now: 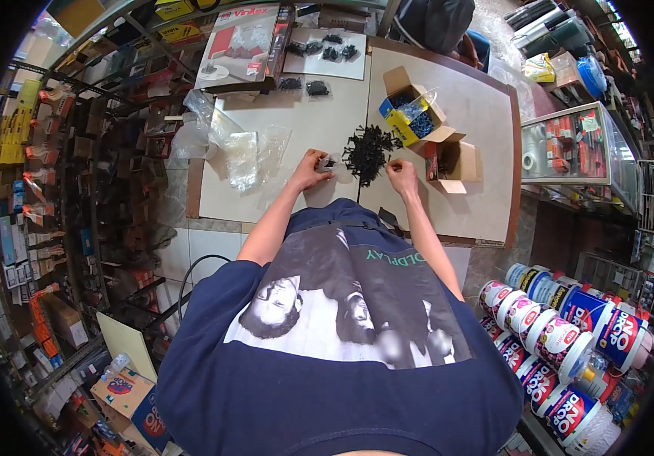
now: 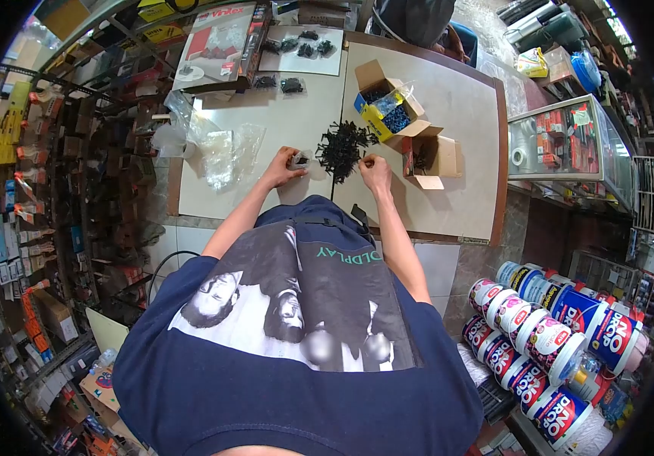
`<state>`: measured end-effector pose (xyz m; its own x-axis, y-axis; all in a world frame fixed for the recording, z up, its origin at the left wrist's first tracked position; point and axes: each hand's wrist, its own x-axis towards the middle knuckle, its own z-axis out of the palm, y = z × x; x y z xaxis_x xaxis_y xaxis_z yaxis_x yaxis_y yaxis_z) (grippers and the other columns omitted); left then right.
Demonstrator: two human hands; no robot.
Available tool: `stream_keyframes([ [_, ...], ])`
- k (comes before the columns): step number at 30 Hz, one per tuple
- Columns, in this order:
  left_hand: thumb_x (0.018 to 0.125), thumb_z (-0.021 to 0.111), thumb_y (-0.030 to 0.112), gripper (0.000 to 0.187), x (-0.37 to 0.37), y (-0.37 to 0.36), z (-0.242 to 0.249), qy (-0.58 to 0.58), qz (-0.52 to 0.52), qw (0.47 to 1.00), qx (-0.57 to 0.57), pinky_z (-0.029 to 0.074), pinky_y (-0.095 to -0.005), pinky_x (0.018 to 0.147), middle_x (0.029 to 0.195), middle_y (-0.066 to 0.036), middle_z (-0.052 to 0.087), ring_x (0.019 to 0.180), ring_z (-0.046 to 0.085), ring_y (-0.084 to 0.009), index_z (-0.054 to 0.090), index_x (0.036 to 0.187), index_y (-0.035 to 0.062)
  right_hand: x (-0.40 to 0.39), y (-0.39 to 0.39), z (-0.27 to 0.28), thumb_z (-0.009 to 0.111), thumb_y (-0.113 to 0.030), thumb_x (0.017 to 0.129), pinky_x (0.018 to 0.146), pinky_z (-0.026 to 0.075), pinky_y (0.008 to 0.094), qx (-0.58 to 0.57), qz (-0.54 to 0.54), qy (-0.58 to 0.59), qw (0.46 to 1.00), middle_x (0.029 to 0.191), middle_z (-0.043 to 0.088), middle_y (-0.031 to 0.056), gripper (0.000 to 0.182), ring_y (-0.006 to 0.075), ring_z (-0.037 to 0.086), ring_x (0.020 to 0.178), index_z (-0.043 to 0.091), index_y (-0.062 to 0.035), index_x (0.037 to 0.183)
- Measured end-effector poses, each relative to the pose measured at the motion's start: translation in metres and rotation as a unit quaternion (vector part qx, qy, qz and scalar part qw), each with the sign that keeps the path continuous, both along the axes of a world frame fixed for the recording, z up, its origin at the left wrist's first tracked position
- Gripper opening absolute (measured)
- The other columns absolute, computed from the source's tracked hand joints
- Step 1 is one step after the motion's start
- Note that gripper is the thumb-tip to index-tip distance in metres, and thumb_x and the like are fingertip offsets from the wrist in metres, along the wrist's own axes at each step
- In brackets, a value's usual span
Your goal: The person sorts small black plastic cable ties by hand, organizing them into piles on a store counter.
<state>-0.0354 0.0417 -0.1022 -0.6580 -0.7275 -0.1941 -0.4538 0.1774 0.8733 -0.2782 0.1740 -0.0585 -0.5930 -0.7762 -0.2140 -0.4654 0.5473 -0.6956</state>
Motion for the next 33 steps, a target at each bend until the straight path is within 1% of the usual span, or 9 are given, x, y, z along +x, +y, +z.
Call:
stream_keyframes([
  [4,0.061,0.079,0.020,0.056,0.000,0.000,-0.001,-0.002,-0.005,1.000,0.002,0.046,-0.0327,0.085,0.108,-0.011,0.048,0.094,0.053,-0.0245,0.054,0.109,0.0060,0.012,-0.015,0.025,0.066,-0.018,0.074,0.067,0.050,0.0310,-0.043,0.000,-0.024,0.999,0.075,0.066,0.0115,0.018,0.0209,0.065,0.070,0.067,-0.0022,0.082],
  [6,0.061,0.079,0.019,0.056,0.000,0.000,0.001,-0.006,-0.001,1.000,0.004,0.046,-0.0326,0.085,0.109,-0.011,0.048,0.094,0.053,-0.0247,0.054,0.109,0.0057,0.026,-0.028,0.041,0.067,-0.019,0.075,0.065,0.049,0.0277,-0.109,0.060,-0.093,0.988,0.076,0.066,0.0095,0.021,0.0153,0.062,0.069,0.065,-0.0004,0.085],
  [10,0.061,0.079,0.019,0.056,0.000,0.001,-0.003,0.001,0.003,1.000,0.010,0.046,-0.0325,0.085,0.109,-0.011,0.048,0.095,0.053,-0.0245,0.054,0.110,0.0053,0.048,-0.042,0.062,0.067,-0.020,0.079,0.067,0.048,0.0249,-0.092,0.140,-0.175,0.970,0.081,0.065,0.0078,0.025,0.0112,0.061,0.075,0.063,0.0005,0.093],
  [12,0.061,0.080,0.019,0.057,0.001,0.001,-0.005,0.005,0.003,1.000,0.002,0.046,-0.0324,0.086,0.110,-0.011,0.048,0.095,0.053,-0.0241,0.054,0.110,0.0047,0.050,-0.044,0.059,0.068,-0.020,0.079,0.063,0.047,0.0232,-0.091,0.144,-0.169,0.971,0.078,0.065,0.0078,0.027,0.0086,0.057,0.068,0.062,0.0024,0.093],
  [14,0.061,0.079,0.019,0.057,0.001,0.000,-0.005,0.001,0.001,1.000,0.001,0.046,-0.0323,0.086,0.110,-0.011,0.048,0.096,0.053,-0.0241,0.054,0.110,0.0046,0.043,-0.040,0.050,0.068,-0.021,0.078,0.064,0.048,0.0251,-0.107,0.131,-0.166,0.971,0.078,0.065,0.0082,0.026,0.0111,0.059,0.069,0.062,0.0015,0.090],
  [17,0.061,0.079,0.019,0.057,0.000,-0.001,-0.003,0.000,-0.002,1.000,0.010,0.045,-0.0324,0.086,0.110,-0.011,0.048,0.097,0.053,-0.0241,0.054,0.110,0.0045,0.023,-0.029,0.038,0.066,-0.018,0.077,0.067,0.050,0.0295,-0.069,0.064,-0.090,0.991,0.079,0.066,0.0107,0.021,0.0181,0.063,0.072,0.064,0.0001,0.087],
  [20,0.061,0.079,0.019,0.057,0.000,-0.001,-0.004,0.004,-0.005,1.000,0.015,0.045,-0.0325,0.086,0.110,-0.011,0.048,0.097,0.053,-0.0243,0.054,0.110,0.0048,0.004,-0.018,0.024,0.066,-0.016,0.076,0.068,0.050,0.0295,-0.028,0.059,-0.020,0.998,0.078,0.066,0.0122,0.019,0.0192,0.064,0.073,0.064,0.0003,0.086],
  [22,0.061,0.079,0.019,0.057,0.000,-0.001,-0.003,0.007,-0.006,1.000,0.012,0.045,-0.0326,0.086,0.110,-0.011,0.048,0.097,0.053,-0.0244,0.054,0.110,0.0052,0.000,-0.014,0.021,0.066,-0.014,0.074,0.068,0.050,0.0308,-0.006,0.052,-0.024,0.998,0.076,0.066,0.0131,0.018,0.0214,0.064,0.073,0.065,-0.0002,0.085],
  [33,0.062,0.079,0.019,0.056,0.001,0.000,0.001,0.010,-0.007,1.000,0.000,0.045,-0.0330,0.086,0.109,-0.011,0.047,0.096,0.052,-0.0245,0.054,0.110,0.0058,0.013,-0.031,0.014,0.066,-0.014,0.071,0.070,0.049,0.0373,-0.003,0.164,0.057,0.985,0.086,0.060,0.0131,0.018,0.0291,0.060,0.078,0.064,-0.0026,0.086],
])
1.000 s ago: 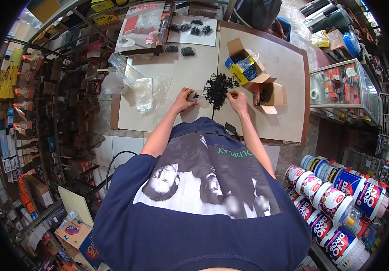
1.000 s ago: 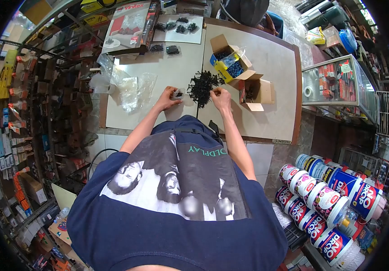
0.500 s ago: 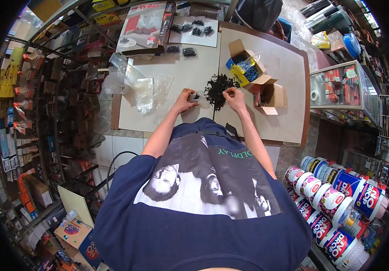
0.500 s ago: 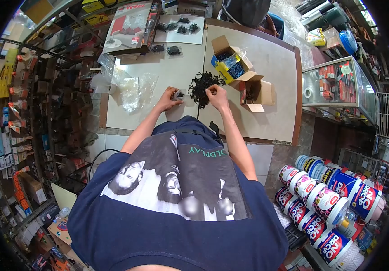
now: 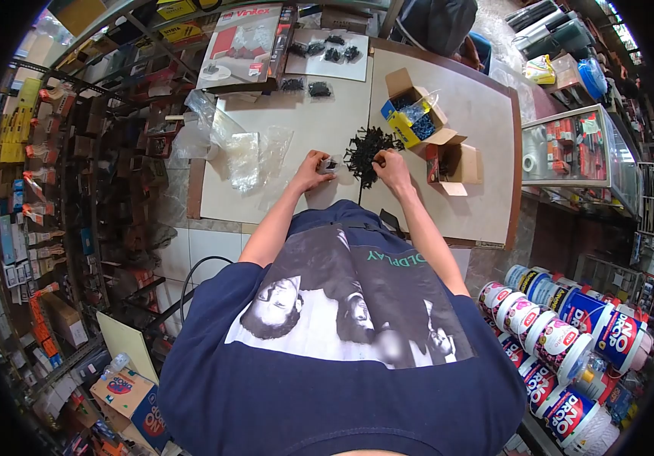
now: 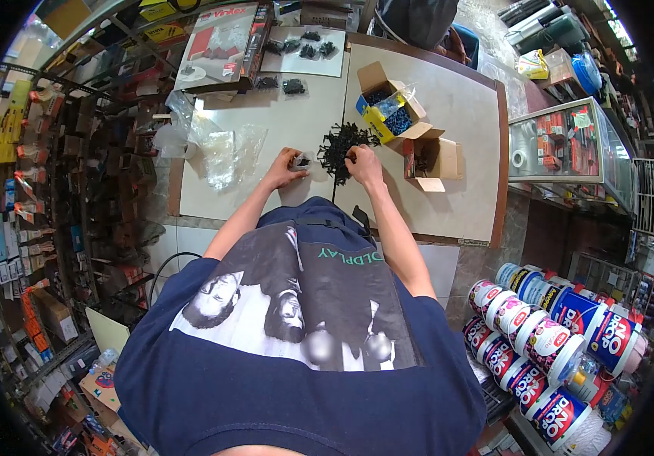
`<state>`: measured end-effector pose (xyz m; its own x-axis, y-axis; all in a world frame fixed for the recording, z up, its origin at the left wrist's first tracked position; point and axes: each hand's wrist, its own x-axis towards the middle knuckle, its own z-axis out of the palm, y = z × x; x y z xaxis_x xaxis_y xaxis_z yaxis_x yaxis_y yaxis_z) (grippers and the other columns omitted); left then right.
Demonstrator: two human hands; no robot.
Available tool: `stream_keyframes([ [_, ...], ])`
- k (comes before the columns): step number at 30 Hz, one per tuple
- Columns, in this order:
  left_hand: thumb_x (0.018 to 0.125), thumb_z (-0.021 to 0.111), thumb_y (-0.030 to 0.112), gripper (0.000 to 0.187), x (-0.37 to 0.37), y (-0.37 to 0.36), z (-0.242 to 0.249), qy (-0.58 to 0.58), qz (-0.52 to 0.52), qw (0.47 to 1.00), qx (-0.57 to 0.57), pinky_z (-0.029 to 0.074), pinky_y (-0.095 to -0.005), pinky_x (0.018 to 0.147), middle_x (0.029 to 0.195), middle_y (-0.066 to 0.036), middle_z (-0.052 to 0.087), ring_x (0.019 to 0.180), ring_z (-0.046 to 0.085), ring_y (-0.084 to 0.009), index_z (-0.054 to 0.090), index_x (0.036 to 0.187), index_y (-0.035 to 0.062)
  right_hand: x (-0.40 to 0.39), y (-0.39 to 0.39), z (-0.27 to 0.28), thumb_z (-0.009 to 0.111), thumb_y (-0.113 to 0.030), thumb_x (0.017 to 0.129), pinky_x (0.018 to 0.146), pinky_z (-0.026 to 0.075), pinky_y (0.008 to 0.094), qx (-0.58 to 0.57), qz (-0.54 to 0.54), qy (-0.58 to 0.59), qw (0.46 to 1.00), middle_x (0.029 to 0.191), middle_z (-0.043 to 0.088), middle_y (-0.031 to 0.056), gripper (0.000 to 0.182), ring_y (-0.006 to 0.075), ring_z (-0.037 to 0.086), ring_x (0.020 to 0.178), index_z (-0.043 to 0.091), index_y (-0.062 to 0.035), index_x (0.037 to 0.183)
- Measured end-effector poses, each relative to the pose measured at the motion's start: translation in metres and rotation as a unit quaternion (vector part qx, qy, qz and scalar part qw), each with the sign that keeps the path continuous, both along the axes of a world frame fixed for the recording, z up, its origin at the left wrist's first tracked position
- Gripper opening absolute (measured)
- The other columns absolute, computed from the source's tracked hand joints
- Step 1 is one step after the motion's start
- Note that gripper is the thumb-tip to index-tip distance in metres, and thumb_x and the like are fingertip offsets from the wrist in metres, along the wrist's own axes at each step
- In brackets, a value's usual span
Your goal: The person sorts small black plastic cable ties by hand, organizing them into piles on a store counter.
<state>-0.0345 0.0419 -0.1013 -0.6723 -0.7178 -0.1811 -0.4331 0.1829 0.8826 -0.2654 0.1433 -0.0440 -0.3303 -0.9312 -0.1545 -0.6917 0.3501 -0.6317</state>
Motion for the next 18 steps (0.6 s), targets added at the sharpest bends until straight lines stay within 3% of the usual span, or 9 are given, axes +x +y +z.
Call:
stream_keyframes([
  [4,0.065,0.078,0.019,0.053,-0.001,0.000,0.005,-0.011,-0.003,1.000,0.025,0.044,-0.0335,0.089,0.111,-0.011,0.046,0.102,0.051,-0.0258,0.053,0.109,0.0047,0.002,-0.004,0.002,0.067,-0.015,0.071,0.071,0.049,0.0381,0.003,0.015,-0.005,1.000,0.088,0.059,0.0128,0.018,0.0298,0.060,0.080,0.064,-0.0032,0.085],
  [7,0.065,0.078,0.019,0.053,0.000,0.000,0.007,-0.020,-0.001,0.999,0.026,0.044,-0.0338,0.090,0.111,-0.011,0.046,0.102,0.051,-0.0264,0.053,0.109,0.0043,0.005,-0.004,0.007,0.067,-0.015,0.072,0.069,0.049,0.0346,-0.003,0.037,0.031,0.999,0.085,0.059,0.0116,0.017,0.0255,0.060,0.076,0.064,-0.0024,0.084],
  [9,0.065,0.078,0.019,0.053,-0.001,0.000,0.007,-0.023,0.000,0.999,0.028,0.043,-0.0337,0.090,0.112,-0.012,0.046,0.102,0.051,-0.0268,0.053,0.109,0.0041,0.005,-0.005,0.009,0.068,-0.019,0.071,0.073,0.048,0.0390,0.020,0.036,0.030,0.999,0.088,0.059,0.0124,0.021,0.0300,0.059,0.084,0.064,-0.0036,0.084],
  [18,0.064,0.079,0.019,0.054,0.000,-0.001,0.005,-0.013,-0.003,1.000,0.011,0.044,-0.0333,0.089,0.111,-0.011,0.047,0.102,0.051,-0.0253,0.053,0.110,0.0045,0.009,-0.008,0.010,0.066,-0.018,0.071,0.070,0.048,0.0380,-0.005,0.028,0.054,0.998,0.084,0.059,0.0116,0.017,0.0294,0.060,0.079,0.064,-0.0035,0.080],
])
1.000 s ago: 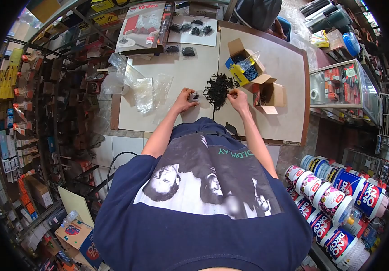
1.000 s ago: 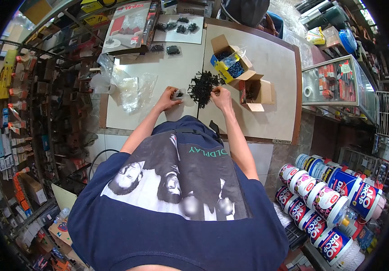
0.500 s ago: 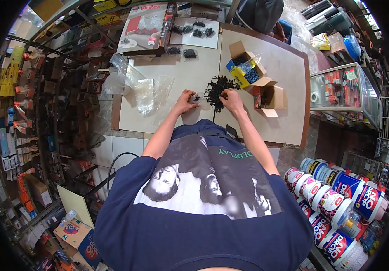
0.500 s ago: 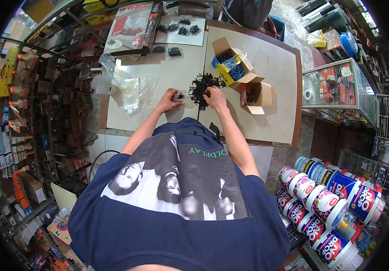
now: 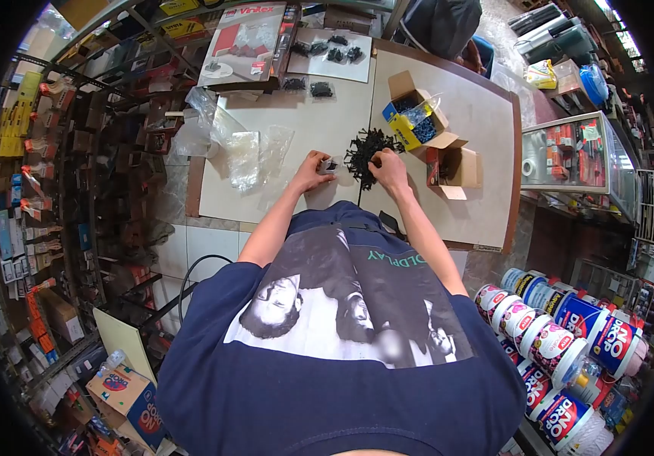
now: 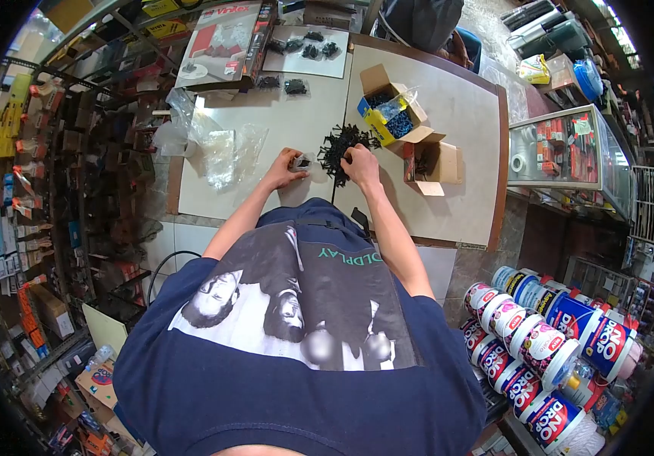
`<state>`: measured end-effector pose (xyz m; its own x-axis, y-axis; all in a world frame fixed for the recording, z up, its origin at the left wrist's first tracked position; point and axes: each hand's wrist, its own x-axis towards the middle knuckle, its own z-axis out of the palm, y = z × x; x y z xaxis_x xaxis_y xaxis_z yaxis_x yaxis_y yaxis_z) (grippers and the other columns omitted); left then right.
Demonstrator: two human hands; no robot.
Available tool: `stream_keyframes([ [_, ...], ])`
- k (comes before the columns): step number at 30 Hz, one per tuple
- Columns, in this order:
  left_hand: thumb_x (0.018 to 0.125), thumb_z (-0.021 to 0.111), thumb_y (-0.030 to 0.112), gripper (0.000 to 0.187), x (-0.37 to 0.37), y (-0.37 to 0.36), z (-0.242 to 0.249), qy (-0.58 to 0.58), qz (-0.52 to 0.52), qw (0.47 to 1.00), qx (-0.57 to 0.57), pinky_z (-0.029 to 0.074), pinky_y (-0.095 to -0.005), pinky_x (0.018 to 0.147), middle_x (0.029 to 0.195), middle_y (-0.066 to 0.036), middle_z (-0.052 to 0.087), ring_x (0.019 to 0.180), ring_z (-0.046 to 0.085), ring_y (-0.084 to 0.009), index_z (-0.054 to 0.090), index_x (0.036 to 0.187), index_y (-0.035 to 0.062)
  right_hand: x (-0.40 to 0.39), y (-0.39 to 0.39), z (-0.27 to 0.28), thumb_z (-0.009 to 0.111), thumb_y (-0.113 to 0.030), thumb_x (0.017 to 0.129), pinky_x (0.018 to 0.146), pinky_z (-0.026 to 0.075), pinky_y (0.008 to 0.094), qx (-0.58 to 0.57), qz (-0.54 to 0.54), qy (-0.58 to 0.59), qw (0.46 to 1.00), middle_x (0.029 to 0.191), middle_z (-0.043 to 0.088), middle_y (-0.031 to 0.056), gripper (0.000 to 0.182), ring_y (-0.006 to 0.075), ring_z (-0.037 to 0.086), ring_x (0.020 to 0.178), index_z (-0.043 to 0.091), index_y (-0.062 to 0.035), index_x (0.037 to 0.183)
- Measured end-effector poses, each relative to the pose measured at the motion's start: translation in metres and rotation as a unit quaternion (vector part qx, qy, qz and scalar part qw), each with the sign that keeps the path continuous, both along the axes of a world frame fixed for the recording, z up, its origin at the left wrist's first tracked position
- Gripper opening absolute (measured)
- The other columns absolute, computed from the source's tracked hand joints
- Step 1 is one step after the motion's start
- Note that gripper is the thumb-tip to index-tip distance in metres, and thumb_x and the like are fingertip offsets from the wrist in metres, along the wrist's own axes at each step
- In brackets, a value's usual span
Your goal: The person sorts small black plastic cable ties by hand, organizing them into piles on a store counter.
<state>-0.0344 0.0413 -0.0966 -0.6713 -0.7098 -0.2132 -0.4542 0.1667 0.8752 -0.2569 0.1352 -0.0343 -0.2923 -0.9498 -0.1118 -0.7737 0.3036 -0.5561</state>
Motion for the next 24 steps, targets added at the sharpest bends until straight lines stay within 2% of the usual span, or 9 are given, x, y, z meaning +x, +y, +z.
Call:
stream_keyframes([
  [7,0.061,0.079,0.018,0.056,0.000,-0.001,-0.007,0.011,0.001,1.000,-0.011,0.046,-0.0331,0.086,0.110,-0.011,0.047,0.097,0.053,-0.0251,0.054,0.110,0.0043,0.008,-0.009,0.022,0.067,-0.017,0.070,0.067,0.049,0.0361,-0.057,-0.019,-0.066,0.996,0.080,0.059,0.0111,0.017,0.0262,0.061,0.074,0.065,-0.0028,0.078],
  [10,0.061,0.079,0.019,0.056,0.000,-0.001,-0.007,0.006,0.001,1.000,0.011,0.045,-0.0336,0.087,0.110,-0.012,0.047,0.098,0.053,-0.0258,0.054,0.110,0.0046,0.022,-0.020,0.043,0.068,-0.015,0.073,0.065,0.050,0.0275,-0.094,0.020,-0.163,0.982,0.079,0.061,0.0115,0.019,0.0204,0.063,0.071,0.065,0.0007,0.082],
  [11,0.061,0.079,0.020,0.056,0.000,-0.001,-0.008,0.009,0.002,1.000,0.009,0.045,-0.0336,0.087,0.110,-0.012,0.047,0.099,0.052,-0.0261,0.054,0.110,0.0047,0.027,-0.022,0.048,0.068,-0.015,0.073,0.065,0.050,0.0275,-0.094,0.019,-0.163,0.982,0.079,0.061,0.0115,0.019,0.0204,0.063,0.071,0.065,0.0007,0.082],
  [13,0.061,0.079,0.020,0.057,0.000,0.000,-0.005,0.012,0.002,1.000,0.005,0.045,-0.0337,0.088,0.110,-0.012,0.047,0.100,0.052,-0.0263,0.054,0.110,0.0048,0.034,-0.026,0.053,0.070,-0.016,0.074,0.063,0.049,0.0260,-0.085,0.053,-0.232,0.968,0.078,0.061,0.0083,0.020,0.0152,0.060,0.068,0.066,0.0005,0.084],
  [14,0.061,0.079,0.020,0.057,0.000,0.001,-0.003,0.011,0.004,1.000,-0.003,0.045,-0.0335,0.088,0.110,-0.012,0.047,0.100,0.052,-0.0263,0.054,0.110,0.0048,0.036,-0.027,0.056,0.069,-0.018,0.076,0.062,0.048,0.0260,-0.085,0.063,-0.225,0.969,0.079,0.061,0.0074,0.021,0.0138,0.060,0.068,0.066,0.0005,0.085],
  [18,0.061,0.079,0.019,0.057,0.000,0.001,-0.005,0.015,0.010,1.000,-0.017,0.044,-0.0329,0.088,0.109,-0.012,0.047,0.100,0.051,-0.0261,0.054,0.109,0.0049,0.027,-0.025,0.042,0.068,-0.018,0.077,0.061,0.048,0.0263,-0.097,0.050,-0.194,0.975,0.079,0.062,0.0075,0.020,0.0135,0.060,0.068,0.066,0.0003,0.084],
  [20,0.061,0.080,0.019,0.057,0.000,0.000,-0.006,0.013,0.007,1.000,-0.011,0.045,-0.0329,0.088,0.109,-0.012,0.047,0.100,0.051,-0.0259,0.054,0.109,0.0049,0.018,-0.020,0.037,0.067,-0.018,0.076,0.064,0.049,0.0286,-0.089,0.000,-0.191,0.978,0.078,0.063,0.0118,0.021,0.0184,0.062,0.068,0.066,0.0005,0.085],
  [24,0.061,0.080,0.019,0.057,-0.001,0.000,-0.007,0.009,0.008,1.000,-0.001,0.045,-0.0328,0.087,0.109,-0.012,0.047,0.098,0.052,-0.0250,0.054,0.109,0.0050,-0.003,-0.006,0.019,0.065,-0.018,0.077,0.067,0.050,0.0287,-0.068,-0.080,-0.190,0.976,0.076,0.066,0.0120,0.019,0.0184,0.064,0.071,0.066,-0.0003,0.084],
])
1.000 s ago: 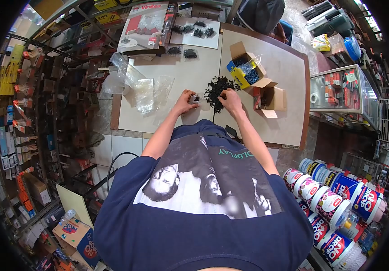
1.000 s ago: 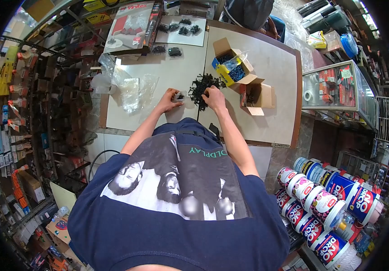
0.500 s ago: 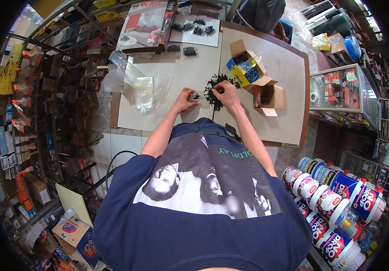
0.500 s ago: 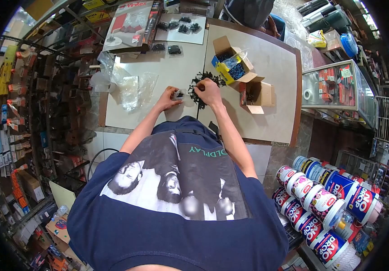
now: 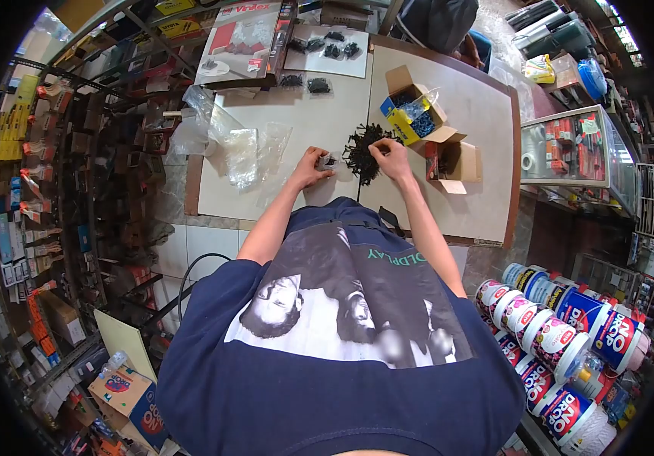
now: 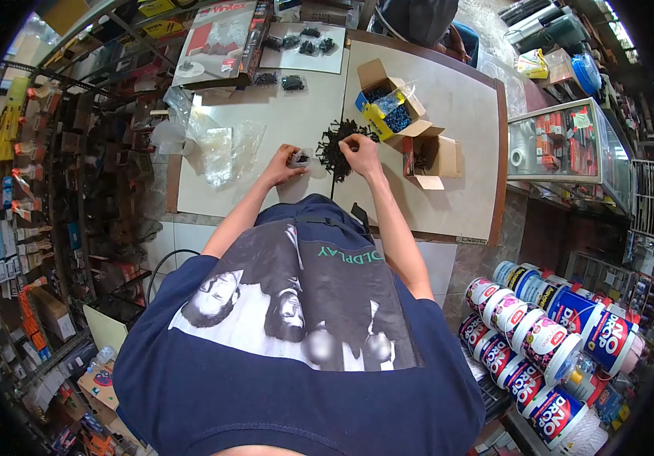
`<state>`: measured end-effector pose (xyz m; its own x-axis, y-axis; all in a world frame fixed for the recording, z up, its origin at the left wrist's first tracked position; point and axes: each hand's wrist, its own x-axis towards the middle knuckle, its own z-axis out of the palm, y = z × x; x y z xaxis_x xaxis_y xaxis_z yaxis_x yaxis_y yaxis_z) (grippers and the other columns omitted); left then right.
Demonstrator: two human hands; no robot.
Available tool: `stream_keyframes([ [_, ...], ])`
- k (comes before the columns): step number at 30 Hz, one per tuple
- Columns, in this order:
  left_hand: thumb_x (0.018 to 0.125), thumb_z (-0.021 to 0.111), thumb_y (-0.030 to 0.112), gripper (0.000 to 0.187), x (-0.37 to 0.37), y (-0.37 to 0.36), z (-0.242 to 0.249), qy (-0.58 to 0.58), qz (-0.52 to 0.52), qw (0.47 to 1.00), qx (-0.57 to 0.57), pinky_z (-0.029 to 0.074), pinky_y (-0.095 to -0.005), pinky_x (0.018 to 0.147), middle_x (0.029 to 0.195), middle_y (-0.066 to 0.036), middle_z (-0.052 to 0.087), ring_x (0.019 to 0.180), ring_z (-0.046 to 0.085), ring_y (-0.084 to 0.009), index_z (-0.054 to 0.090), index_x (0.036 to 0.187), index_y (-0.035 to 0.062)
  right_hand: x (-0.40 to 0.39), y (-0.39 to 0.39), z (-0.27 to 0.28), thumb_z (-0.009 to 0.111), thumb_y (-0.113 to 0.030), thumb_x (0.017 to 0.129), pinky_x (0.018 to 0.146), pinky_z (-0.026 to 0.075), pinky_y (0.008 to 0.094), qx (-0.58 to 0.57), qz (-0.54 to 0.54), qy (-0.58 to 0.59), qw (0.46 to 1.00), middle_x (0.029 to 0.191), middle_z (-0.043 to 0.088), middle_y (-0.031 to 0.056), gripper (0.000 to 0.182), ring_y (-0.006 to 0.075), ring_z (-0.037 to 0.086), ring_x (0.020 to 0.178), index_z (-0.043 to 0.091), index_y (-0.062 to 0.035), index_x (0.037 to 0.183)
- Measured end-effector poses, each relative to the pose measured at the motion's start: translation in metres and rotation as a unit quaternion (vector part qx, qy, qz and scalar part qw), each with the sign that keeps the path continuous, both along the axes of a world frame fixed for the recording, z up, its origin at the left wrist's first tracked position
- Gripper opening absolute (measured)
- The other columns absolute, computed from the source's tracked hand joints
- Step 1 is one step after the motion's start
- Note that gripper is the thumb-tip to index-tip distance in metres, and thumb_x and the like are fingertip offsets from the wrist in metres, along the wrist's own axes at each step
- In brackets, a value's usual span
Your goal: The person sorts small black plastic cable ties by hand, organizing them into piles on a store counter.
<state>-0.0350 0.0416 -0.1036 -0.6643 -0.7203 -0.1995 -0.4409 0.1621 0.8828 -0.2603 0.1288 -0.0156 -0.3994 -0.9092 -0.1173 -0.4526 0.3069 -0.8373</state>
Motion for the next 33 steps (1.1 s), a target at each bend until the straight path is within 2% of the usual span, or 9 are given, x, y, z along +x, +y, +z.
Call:
stream_keyframes([
  [7,0.061,0.080,0.019,0.056,0.000,-0.001,-0.002,-0.004,-0.003,1.000,-0.009,0.045,-0.0327,0.087,0.107,-0.011,0.048,0.096,0.053,-0.0245,0.054,0.109,0.0064,-0.012,0.021,-0.018,0.064,-0.019,0.078,0.068,0.050,0.0301,0.053,-0.021,0.014,0.998,0.077,0.066,0.0131,0.021,0.0208,0.064,0.072,0.065,0.0000,0.085],
  [10,0.057,0.082,0.022,0.068,0.000,-0.001,0.003,-0.008,-0.010,1.000,-0.021,0.045,-0.0337,0.087,0.108,-0.011,0.049,0.097,0.052,-0.0245,0.049,0.115,0.0066,-0.008,0.025,-0.018,0.065,-0.020,0.077,0.067,0.050,0.0304,0.083,-0.014,0.004,0.996,0.076,0.066,0.0132,0.022,0.0208,0.064,0.071,0.065,0.0002,0.086],
  [15,0.047,0.088,0.032,0.095,-0.003,-0.002,0.017,0.016,0.024,0.997,0.066,0.046,-0.0348,0.085,0.107,-0.014,0.051,0.097,0.052,-0.0223,0.038,0.123,0.0052,-0.003,0.028,-0.022,0.065,-0.020,0.078,0.068,0.050,0.0306,0.088,-0.010,-0.008,0.996,0.078,0.066,0.0132,0.022,0.0205,0.064,0.072,0.065,0.0003,0.086],
  [19,0.048,0.088,0.038,0.095,-0.002,-0.002,0.032,-0.008,0.063,0.996,0.066,0.047,-0.0329,0.081,0.103,-0.013,0.051,0.090,0.052,-0.0198,0.039,0.121,0.0043,0.003,0.025,-0.025,0.066,-0.020,0.078,0.063,0.049,0.0280,0.074,-0.015,-0.032,0.997,0.075,0.065,0.0098,0.022,0.0149,0.061,0.068,0.065,-0.0003,0.087],
  [21,0.048,0.087,0.042,0.095,-0.002,-0.005,0.042,-0.021,0.130,0.990,0.041,0.047,-0.0314,0.078,0.098,-0.012,0.052,0.084,0.051,-0.0176,0.039,0.121,0.0039,0.004,0.024,-0.024,0.066,-0.020,0.078,0.063,0.049,0.0280,0.073,-0.016,-0.038,0.996,0.075,0.065,0.0098,0.022,0.0148,0.061,0.068,0.065,-0.0001,0.088],
  [23,0.050,0.086,0.043,0.092,-0.002,-0.008,0.056,0.010,0.124,0.992,0.006,0.048,-0.0303,0.075,0.094,-0.010,0.053,0.080,0.050,-0.0161,0.040,0.119,0.0036,0.004,0.024,-0.023,0.066,-0.020,0.079,0.063,0.049,0.0279,0.073,-0.014,-0.044,0.996,0.075,0.065,0.0097,0.022,0.0147,0.061,0.068,0.065,0.0000,0.088],
  [29,0.058,0.083,0.040,0.079,-0.023,-0.006,0.121,0.037,-0.038,0.998,-0.030,0.047,-0.0302,0.073,0.095,-0.008,0.054,0.082,0.051,-0.0159,0.044,0.117,0.0037,-0.001,0.023,-0.023,0.065,-0.020,0.079,0.068,0.050,0.0300,0.072,-0.015,-0.054,0.996,0.079,0.066,0.0129,0.024,0.0190,0.064,0.074,0.065,0.0017,0.088],
  [30,0.053,0.084,0.046,0.085,-0.025,-0.005,0.121,0.042,-0.062,0.996,-0.045,0.048,-0.0315,0.070,0.092,-0.011,0.055,0.078,0.053,-0.0183,0.045,0.115,0.0028,-0.001,0.024,-0.023,0.065,-0.020,0.079,0.068,0.050,0.0301,0.074,-0.017,-0.055,0.996,0.079,0.066,0.0127,0.024,0.0189,0.064,0.073,0.065,0.0017,0.088],
  [33,0.054,0.083,0.047,0.084,-0.027,0.000,0.121,0.030,-0.104,0.991,-0.082,0.049,-0.0330,0.070,0.093,-0.012,0.055,0.076,0.053,-0.0201,0.045,0.117,0.0051,-0.001,0.026,-0.020,0.065,-0.020,0.079,0.068,0.050,0.0301,0.072,-0.024,-0.054,0.996,0.078,0.066,0.0125,0.024,0.0188,0.063,0.072,0.065,0.0017,0.087],
])
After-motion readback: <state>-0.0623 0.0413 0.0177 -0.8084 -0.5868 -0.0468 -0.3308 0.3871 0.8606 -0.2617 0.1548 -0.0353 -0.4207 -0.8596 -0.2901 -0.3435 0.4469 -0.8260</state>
